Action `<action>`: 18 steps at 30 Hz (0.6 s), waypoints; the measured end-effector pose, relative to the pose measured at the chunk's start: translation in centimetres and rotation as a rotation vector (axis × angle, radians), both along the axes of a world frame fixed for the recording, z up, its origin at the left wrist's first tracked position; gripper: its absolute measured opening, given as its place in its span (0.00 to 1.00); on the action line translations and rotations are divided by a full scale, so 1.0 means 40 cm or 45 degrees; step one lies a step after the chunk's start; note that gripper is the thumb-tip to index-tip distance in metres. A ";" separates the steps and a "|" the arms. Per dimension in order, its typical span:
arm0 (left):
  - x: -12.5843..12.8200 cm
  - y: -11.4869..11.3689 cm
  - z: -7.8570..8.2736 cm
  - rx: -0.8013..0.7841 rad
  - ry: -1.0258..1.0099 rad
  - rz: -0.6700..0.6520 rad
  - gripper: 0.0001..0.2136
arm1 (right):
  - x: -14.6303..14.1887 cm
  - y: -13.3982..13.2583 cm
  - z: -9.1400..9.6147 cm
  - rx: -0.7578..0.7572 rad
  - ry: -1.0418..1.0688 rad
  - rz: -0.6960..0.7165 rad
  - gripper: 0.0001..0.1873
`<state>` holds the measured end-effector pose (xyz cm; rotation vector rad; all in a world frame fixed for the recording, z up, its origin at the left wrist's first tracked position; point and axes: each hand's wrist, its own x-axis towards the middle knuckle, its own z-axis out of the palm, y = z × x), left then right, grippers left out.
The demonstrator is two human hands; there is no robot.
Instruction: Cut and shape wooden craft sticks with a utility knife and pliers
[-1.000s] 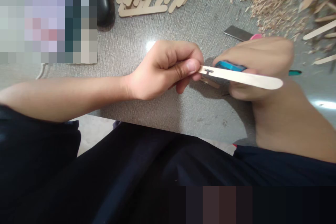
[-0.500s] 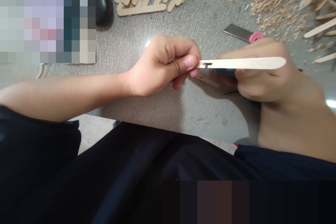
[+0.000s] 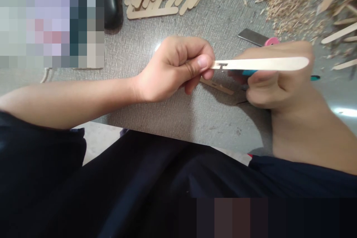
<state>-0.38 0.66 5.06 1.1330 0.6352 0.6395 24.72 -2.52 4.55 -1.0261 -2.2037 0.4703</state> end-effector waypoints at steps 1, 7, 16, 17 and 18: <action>0.002 0.001 0.003 0.001 -0.003 0.004 0.31 | 0.001 -0.001 -0.001 -0.015 -0.020 -0.022 0.44; -0.005 0.005 -0.006 0.045 0.029 -0.005 0.29 | -0.003 0.004 0.016 -0.052 0.065 0.123 0.36; -0.011 0.012 -0.047 0.186 -0.163 -0.079 0.26 | -0.003 0.010 0.052 -0.630 0.232 0.359 0.36; -0.010 0.013 -0.048 0.194 -0.164 -0.084 0.26 | -0.004 0.012 0.052 -0.641 0.237 0.370 0.35; -0.010 0.013 -0.047 0.189 -0.158 -0.084 0.26 | -0.005 0.013 0.052 -0.646 0.239 0.363 0.36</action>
